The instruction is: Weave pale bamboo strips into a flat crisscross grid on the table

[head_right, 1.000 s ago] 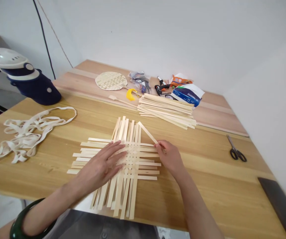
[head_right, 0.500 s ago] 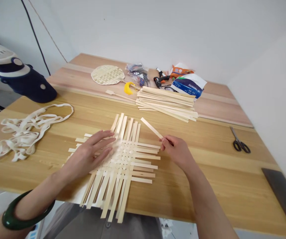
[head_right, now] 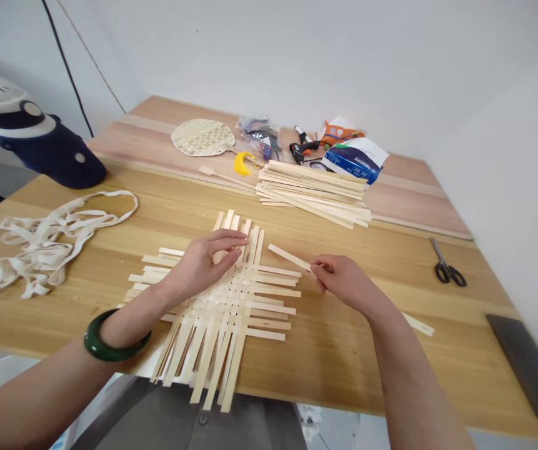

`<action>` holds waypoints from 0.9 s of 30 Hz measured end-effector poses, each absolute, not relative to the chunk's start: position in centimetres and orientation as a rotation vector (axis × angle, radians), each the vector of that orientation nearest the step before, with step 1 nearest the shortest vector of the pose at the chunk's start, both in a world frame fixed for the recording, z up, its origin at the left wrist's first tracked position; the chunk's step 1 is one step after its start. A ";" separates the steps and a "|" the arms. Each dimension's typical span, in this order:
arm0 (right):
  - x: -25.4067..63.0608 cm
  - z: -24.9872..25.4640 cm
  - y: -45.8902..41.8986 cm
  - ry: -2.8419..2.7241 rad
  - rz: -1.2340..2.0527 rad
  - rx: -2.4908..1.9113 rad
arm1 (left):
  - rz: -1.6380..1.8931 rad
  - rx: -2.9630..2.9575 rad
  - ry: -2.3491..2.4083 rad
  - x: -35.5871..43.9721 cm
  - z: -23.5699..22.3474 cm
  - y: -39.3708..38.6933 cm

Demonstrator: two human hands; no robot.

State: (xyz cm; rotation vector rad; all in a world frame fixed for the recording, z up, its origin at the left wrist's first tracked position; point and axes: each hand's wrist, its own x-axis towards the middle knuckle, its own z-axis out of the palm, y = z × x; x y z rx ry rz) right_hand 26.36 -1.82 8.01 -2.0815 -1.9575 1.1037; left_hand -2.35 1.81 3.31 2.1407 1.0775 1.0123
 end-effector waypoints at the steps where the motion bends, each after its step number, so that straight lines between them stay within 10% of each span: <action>1: 26.5 8.1 -1.6 -1.977 1.119 -2.073 | 1.011 2.134 1.054 -2.1 3.0 2.0; 11: 25.8 8.1 1.6 -2.071 1.471 -1.891 | 1.128 2.229 0.999 -1.4 1.9 4.4; 27: 19.5 9.2 2.5 -2.535 0.834 -2.172 | 1.039 2.213 1.072 -1.4 1.2 6.3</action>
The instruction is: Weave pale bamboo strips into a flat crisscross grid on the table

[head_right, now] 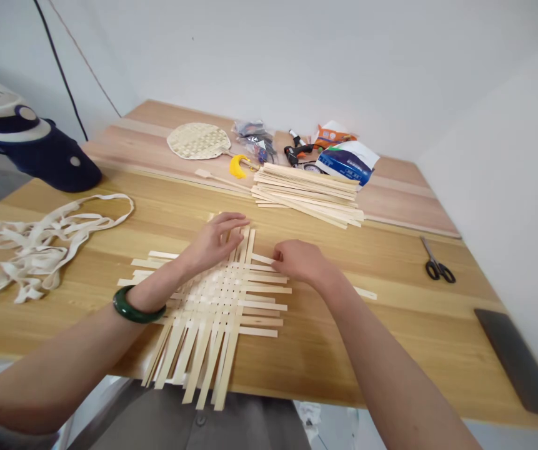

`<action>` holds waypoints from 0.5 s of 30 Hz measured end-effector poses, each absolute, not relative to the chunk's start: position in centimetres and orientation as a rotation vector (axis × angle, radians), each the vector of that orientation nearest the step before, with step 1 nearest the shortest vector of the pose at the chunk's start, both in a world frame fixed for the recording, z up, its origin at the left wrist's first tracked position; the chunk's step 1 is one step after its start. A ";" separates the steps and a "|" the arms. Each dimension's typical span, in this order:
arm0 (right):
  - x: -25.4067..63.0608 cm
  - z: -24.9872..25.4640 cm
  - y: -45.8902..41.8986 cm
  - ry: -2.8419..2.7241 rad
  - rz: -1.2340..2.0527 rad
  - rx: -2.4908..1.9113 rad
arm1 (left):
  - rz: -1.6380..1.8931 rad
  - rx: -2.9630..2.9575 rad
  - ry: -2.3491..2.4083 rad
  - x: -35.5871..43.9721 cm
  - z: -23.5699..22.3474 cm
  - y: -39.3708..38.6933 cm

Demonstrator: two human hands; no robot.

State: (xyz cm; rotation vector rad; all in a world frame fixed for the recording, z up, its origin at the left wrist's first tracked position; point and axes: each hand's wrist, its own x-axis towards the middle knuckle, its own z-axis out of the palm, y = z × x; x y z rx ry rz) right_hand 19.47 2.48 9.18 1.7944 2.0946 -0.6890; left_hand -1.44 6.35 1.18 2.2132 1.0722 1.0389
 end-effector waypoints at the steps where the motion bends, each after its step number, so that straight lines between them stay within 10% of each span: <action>1: 19.1 9.3 2.5 2.103 -0.679 1.763 | 1.028 2.213 1.066 -1.4 0.7 6.1; 15: 17.2 6.3 3.0 2.314 -0.855 1.893 | 1.055 2.302 0.980 -1.6 -1.9 5.3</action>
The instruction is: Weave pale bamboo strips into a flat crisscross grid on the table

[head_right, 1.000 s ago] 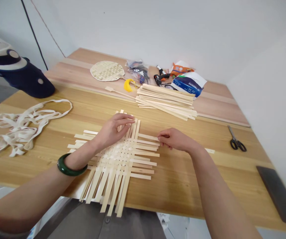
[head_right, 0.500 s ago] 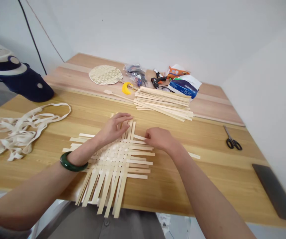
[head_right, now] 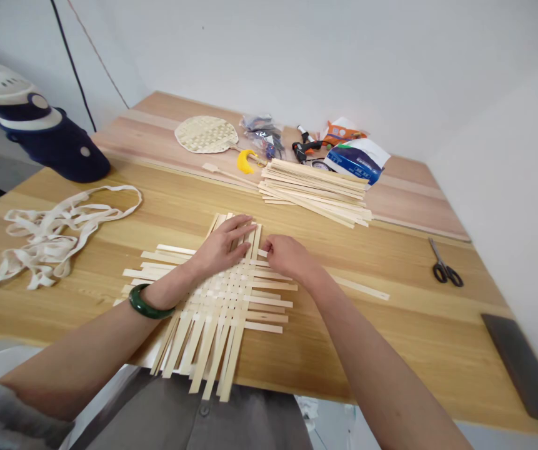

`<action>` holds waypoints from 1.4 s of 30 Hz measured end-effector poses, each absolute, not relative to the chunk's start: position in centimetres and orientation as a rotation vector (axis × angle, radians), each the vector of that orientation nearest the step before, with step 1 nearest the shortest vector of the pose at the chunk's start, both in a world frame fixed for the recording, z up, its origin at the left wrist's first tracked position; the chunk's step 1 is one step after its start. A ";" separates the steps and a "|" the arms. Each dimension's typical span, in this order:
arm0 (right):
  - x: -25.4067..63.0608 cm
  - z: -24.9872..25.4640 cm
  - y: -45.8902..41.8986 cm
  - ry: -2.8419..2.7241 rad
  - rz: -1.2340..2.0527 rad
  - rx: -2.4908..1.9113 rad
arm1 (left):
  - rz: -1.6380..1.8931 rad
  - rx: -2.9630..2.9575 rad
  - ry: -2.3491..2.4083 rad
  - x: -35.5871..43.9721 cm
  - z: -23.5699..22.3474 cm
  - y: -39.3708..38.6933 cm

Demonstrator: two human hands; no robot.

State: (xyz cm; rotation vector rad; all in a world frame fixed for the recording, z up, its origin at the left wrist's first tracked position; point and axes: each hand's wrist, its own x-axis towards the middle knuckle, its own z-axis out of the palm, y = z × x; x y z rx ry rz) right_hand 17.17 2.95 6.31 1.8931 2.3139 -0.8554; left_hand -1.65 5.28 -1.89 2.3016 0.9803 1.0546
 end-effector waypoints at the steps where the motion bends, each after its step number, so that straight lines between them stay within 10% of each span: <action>1: 17.3 6.1 3.0 2.329 -0.881 1.909 | 1.046 2.296 0.983 -1.7 -1.8 5.3; 22: 17.4 5.6 4.0 2.063 -1.664 2.068 | 1.042 2.090 1.004 -2.2 -1.1 5.4; 42: 18.5 5.5 3.7 2.288 -0.966 2.031 | 1.027 2.074 1.045 -2.0 -1.0 5.3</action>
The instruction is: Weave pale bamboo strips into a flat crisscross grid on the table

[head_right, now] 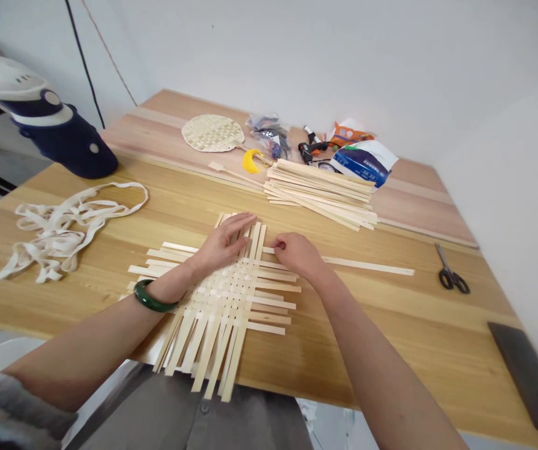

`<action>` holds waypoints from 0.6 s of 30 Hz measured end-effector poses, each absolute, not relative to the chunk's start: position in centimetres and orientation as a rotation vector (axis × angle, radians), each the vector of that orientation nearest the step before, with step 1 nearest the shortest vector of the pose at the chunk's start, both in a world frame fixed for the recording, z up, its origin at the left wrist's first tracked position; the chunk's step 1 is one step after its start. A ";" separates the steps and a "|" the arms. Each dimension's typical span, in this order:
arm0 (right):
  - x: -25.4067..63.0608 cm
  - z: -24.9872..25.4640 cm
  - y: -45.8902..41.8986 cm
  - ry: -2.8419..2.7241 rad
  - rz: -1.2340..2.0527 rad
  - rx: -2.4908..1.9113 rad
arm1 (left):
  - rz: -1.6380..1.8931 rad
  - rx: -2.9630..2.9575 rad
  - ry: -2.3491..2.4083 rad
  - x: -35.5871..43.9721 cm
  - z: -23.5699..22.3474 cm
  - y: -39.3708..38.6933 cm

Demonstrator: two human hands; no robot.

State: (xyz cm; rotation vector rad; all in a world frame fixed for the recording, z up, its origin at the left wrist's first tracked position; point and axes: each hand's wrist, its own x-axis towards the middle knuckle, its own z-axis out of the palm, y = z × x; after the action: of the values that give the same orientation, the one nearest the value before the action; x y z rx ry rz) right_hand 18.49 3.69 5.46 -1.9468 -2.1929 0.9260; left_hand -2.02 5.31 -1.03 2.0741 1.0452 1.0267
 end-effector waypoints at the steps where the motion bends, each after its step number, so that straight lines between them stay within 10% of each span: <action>1: 18.7 5.4 3.6 -2.208 0.818 -2.011 | 1.037 2.062 1.036 -2.0 -1.1 5.3; 7: 19.5 5.0 1.1 -2.230 0.191 -1.861 | 1.131 1.896 0.975 -2.4 -0.1 5.6; 18: 13.7 1.8 -4.6 -2.183 0.012 -1.486 | 1.061 2.439 1.239 -6.9 3.0 -0.6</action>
State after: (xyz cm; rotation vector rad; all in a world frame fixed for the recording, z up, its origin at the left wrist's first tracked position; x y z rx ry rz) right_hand 13.70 -4.58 1.79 -1.4865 -2.1830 0.0118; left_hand -6.85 -0.62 3.00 2.4386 1.2392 1.0605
